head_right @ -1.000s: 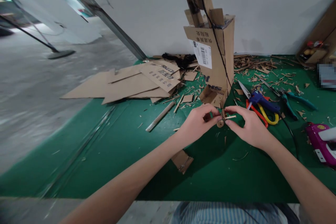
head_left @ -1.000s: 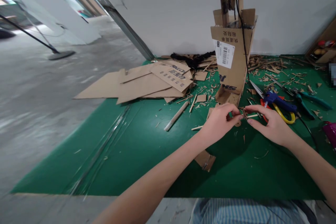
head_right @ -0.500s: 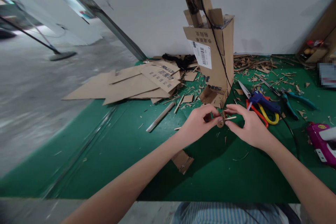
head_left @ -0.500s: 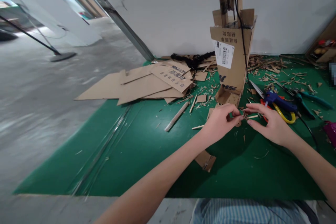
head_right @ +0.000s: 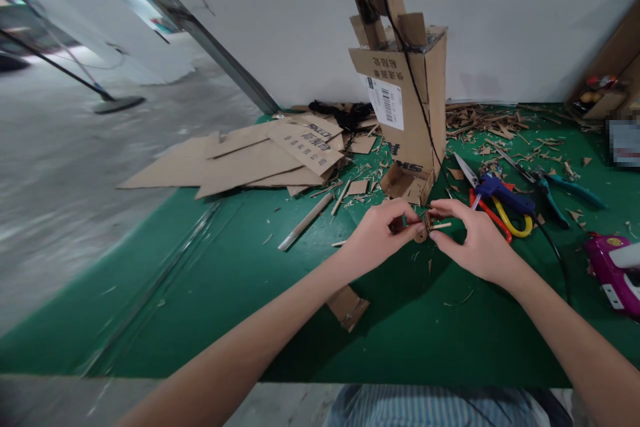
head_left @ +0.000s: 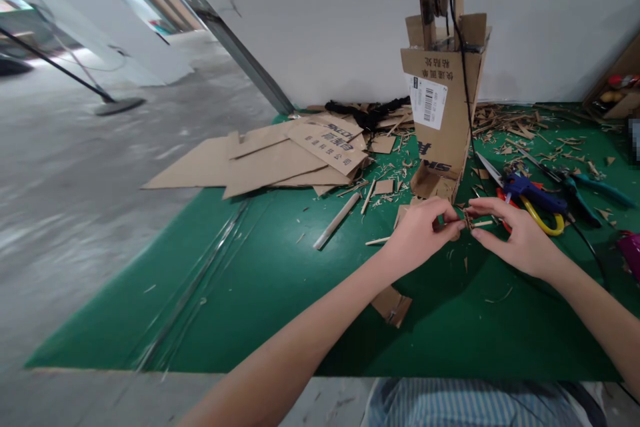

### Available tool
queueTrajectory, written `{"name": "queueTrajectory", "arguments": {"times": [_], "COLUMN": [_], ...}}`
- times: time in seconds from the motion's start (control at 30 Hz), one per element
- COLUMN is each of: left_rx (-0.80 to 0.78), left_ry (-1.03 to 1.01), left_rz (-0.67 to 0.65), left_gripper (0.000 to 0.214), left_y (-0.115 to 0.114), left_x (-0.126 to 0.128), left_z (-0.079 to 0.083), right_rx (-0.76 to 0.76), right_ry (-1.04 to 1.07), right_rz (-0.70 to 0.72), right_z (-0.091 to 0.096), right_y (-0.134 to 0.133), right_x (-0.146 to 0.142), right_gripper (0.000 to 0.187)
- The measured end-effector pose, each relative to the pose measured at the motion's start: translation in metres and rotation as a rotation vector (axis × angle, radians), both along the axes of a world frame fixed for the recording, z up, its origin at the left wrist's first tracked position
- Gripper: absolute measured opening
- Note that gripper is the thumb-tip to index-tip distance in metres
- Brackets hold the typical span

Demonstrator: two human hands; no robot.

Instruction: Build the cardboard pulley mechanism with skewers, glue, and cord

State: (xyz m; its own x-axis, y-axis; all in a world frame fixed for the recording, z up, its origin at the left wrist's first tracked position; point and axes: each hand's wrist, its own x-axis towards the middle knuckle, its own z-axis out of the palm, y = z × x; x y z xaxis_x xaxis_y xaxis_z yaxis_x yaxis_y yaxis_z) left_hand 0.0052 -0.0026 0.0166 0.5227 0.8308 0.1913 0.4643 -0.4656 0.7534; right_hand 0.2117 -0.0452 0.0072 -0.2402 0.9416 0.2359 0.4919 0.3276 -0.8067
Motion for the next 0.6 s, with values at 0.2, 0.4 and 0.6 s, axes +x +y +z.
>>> {"name": "queueTrajectory", "arguments": {"times": [0.2, 0.4, 0.6], "left_rx": [-0.015, -0.040, -0.037], "left_ry": [-0.020, 0.000, -0.006], "left_rz": [-0.007, -0.020, -0.015], "left_gripper": [0.013, 0.014, 0.015], "left_y": [0.0013, 0.0011, 0.0003], "left_x": [-0.0014, -0.0005, 0.0002], "left_z": [0.0013, 0.0012, 0.0009], "right_rx": [0.004, 0.002, -0.004], "right_ry": [-0.005, -0.025, -0.006], "right_rz": [-0.007, -0.012, -0.022], "right_z": [0.0028, 0.0037, 0.0040], "right_y": [-0.0008, -0.0008, 0.0003], "right_x": [0.0010, 0.0000, -0.0009], "right_gripper": [0.038, 0.039, 0.039]}}
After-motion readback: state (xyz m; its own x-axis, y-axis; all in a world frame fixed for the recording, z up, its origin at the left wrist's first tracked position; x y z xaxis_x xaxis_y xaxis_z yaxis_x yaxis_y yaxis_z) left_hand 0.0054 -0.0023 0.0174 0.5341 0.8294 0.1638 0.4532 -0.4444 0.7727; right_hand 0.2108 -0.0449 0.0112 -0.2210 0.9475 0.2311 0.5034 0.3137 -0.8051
